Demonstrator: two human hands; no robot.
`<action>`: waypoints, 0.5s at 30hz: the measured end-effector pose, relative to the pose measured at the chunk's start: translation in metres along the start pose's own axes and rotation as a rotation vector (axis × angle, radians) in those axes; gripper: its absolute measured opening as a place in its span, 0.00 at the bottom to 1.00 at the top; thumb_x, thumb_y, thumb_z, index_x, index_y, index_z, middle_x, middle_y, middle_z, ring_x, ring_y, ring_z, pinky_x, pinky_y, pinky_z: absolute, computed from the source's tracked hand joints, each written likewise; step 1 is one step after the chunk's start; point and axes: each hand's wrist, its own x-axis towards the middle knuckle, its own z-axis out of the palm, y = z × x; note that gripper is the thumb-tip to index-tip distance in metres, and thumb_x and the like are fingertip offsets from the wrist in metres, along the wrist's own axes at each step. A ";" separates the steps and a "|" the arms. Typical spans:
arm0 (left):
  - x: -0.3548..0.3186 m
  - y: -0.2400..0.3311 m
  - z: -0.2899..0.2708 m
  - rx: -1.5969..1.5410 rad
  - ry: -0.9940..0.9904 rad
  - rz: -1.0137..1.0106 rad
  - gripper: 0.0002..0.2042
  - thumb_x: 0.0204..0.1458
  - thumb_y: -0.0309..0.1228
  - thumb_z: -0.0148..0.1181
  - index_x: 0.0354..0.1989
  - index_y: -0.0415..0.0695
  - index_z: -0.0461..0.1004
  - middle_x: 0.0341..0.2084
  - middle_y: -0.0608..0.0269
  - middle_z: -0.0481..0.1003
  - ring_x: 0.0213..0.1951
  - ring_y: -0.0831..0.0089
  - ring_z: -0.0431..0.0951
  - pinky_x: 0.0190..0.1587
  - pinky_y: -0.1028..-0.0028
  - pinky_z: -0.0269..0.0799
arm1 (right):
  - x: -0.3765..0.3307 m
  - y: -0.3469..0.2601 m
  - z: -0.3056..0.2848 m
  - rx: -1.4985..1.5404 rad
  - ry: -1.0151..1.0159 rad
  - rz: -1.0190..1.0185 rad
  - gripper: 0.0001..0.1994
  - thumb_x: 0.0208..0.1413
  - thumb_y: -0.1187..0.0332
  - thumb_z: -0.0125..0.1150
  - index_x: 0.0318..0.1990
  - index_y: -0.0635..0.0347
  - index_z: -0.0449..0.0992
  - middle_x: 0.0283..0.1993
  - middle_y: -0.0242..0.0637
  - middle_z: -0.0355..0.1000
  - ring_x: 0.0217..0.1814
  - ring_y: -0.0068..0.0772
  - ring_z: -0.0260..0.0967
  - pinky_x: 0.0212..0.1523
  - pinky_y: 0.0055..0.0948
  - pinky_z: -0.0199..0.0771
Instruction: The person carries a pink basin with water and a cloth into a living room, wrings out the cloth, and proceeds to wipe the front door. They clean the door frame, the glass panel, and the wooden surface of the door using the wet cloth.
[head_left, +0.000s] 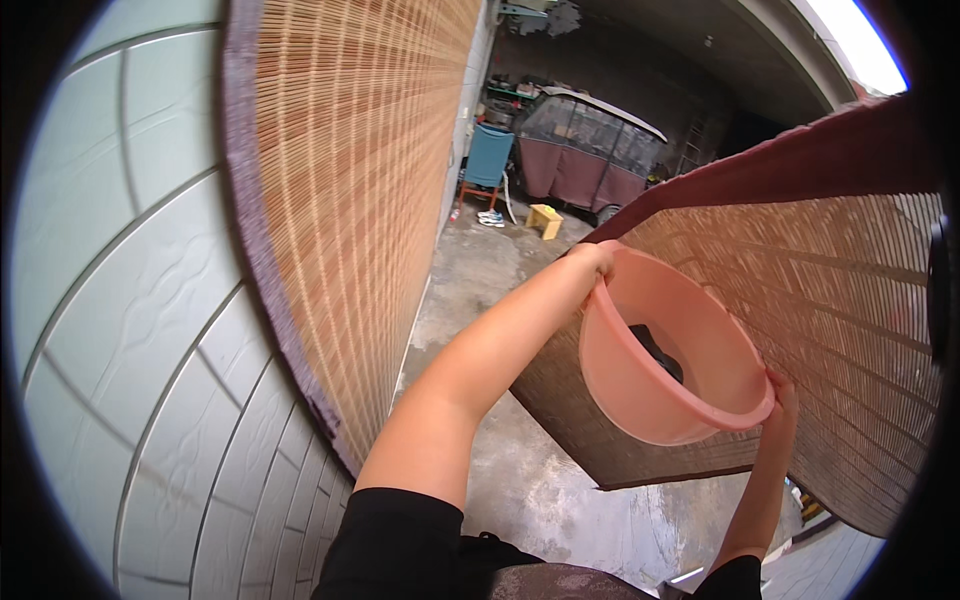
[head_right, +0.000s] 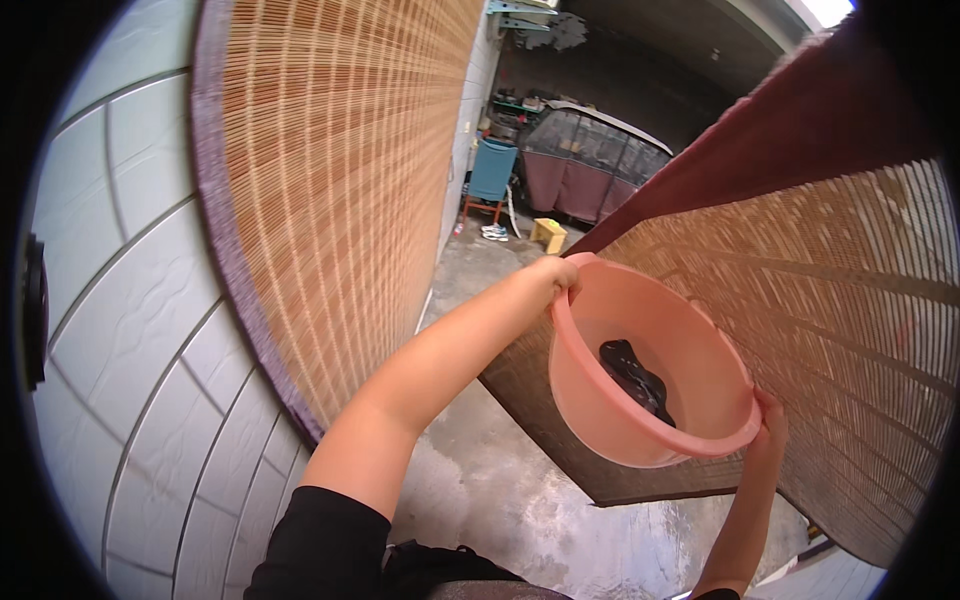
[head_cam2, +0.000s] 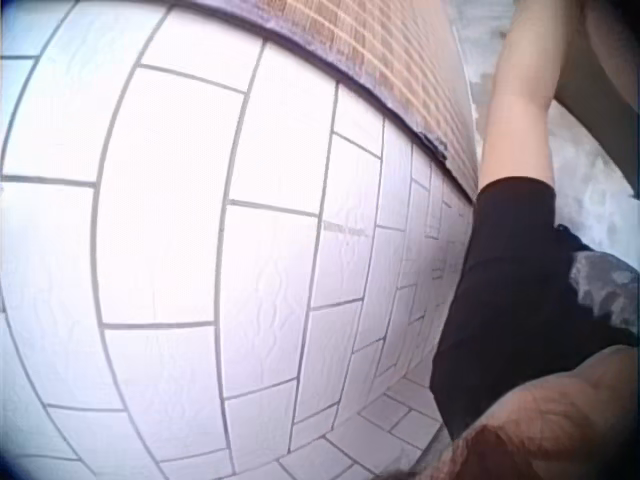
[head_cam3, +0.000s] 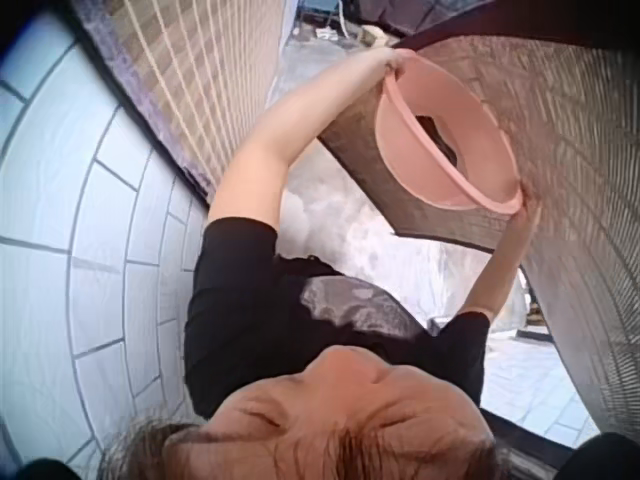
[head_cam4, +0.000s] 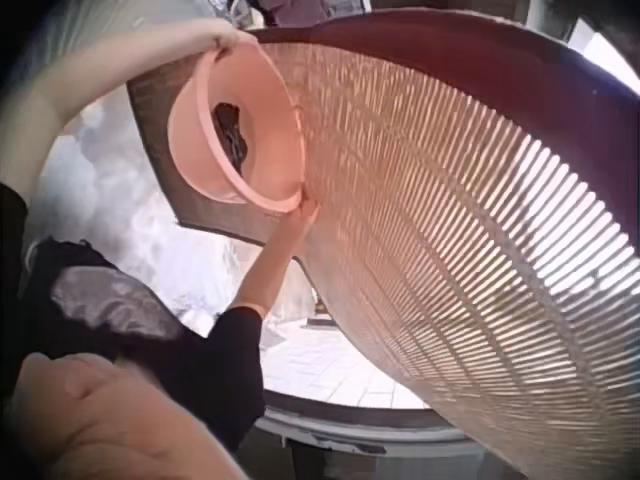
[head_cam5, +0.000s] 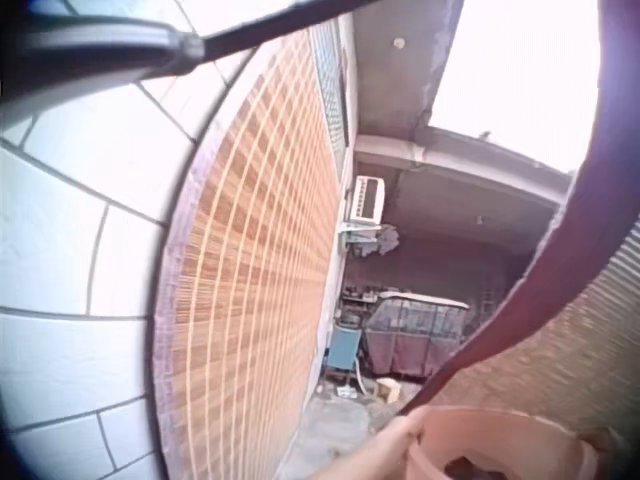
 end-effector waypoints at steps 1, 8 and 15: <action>0.025 0.012 0.000 -0.004 -0.041 0.031 0.17 0.27 0.12 0.48 0.33 0.31 0.70 0.25 0.40 0.70 0.26 0.49 0.75 0.24 0.55 0.71 | 0.005 -0.004 -0.001 -0.024 0.032 -0.047 0.11 0.49 0.72 0.48 0.37 0.69 0.71 0.38 0.47 0.72 0.39 0.40 0.71 0.43 0.35 0.72; 0.148 0.038 0.008 -0.005 -0.326 0.022 0.17 0.25 0.11 0.48 0.31 0.32 0.70 0.24 0.41 0.70 0.26 0.49 0.74 0.25 0.56 0.71 | 0.007 0.015 0.030 0.005 0.250 -0.293 0.07 0.47 0.79 0.51 0.36 0.62 0.67 0.39 0.42 0.69 0.40 0.36 0.69 0.43 0.29 0.71; 0.259 0.015 0.004 -0.019 -0.395 -0.194 0.17 0.21 0.11 0.47 0.27 0.34 0.70 0.23 0.43 0.69 0.25 0.50 0.73 0.25 0.58 0.71 | 0.034 0.106 0.106 0.123 0.439 -0.425 0.14 0.44 0.80 0.53 0.42 0.62 0.69 0.40 0.39 0.69 0.43 0.35 0.68 0.46 0.30 0.69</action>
